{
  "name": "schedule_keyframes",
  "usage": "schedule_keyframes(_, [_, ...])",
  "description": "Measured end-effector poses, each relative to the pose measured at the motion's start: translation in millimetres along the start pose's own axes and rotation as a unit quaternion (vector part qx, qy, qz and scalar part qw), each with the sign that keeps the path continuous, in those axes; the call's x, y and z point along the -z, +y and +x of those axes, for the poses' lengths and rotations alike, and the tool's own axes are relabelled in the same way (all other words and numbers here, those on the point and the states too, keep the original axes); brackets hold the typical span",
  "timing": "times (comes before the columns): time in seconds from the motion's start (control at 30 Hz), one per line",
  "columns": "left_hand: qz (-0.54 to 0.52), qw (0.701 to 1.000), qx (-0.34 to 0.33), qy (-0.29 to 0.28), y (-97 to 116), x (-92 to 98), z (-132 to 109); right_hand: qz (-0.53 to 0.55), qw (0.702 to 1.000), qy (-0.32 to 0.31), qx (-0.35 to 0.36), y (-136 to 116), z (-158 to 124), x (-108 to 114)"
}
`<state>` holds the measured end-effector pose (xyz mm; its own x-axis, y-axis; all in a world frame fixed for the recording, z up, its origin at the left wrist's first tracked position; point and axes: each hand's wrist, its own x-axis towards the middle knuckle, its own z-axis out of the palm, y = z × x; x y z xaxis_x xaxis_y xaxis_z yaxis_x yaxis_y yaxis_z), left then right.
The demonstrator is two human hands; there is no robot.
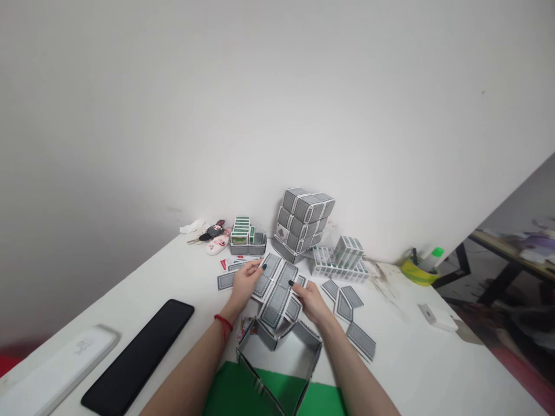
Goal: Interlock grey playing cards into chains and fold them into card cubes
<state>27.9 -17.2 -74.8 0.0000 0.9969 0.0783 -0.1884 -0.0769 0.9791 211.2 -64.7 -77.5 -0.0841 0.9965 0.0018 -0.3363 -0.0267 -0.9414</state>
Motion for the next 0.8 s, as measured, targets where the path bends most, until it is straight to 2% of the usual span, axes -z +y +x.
schedule_keyframes(0.13, [0.005,1.000,-0.004,0.011,-3,1.3,2,-0.008,1.000,-0.005,0.002,-1,-1,-2])
schedule_keyframes(0.27, [0.003,1.000,-0.003,0.011,-4,2.5,4,-0.007,1.000,0.018,0.003,4,1,-2])
schedule_keyframes(0.4, [-0.006,1.000,0.012,-0.010,1,5.9,5,0.055,0.993,0.107,0.011,6,7,4])
schedule_keyframes(0.5, [-0.010,0.999,0.029,-0.041,8,10.3,5,0.096,0.976,0.188,0.051,3,13,13])
schedule_keyframes(0.57, [-0.011,0.998,0.037,-0.059,14,13.0,5,0.102,0.970,0.205,0.077,-1,14,17])
schedule_keyframes(0.67, [-0.010,0.993,0.053,-0.104,19,15.2,3,0.099,0.979,0.168,0.063,-5,13,17])
schedule_keyframes(0.8, [-0.018,0.985,0.075,-0.157,19,13.0,1,0.107,0.991,0.074,-0.026,-9,10,9])
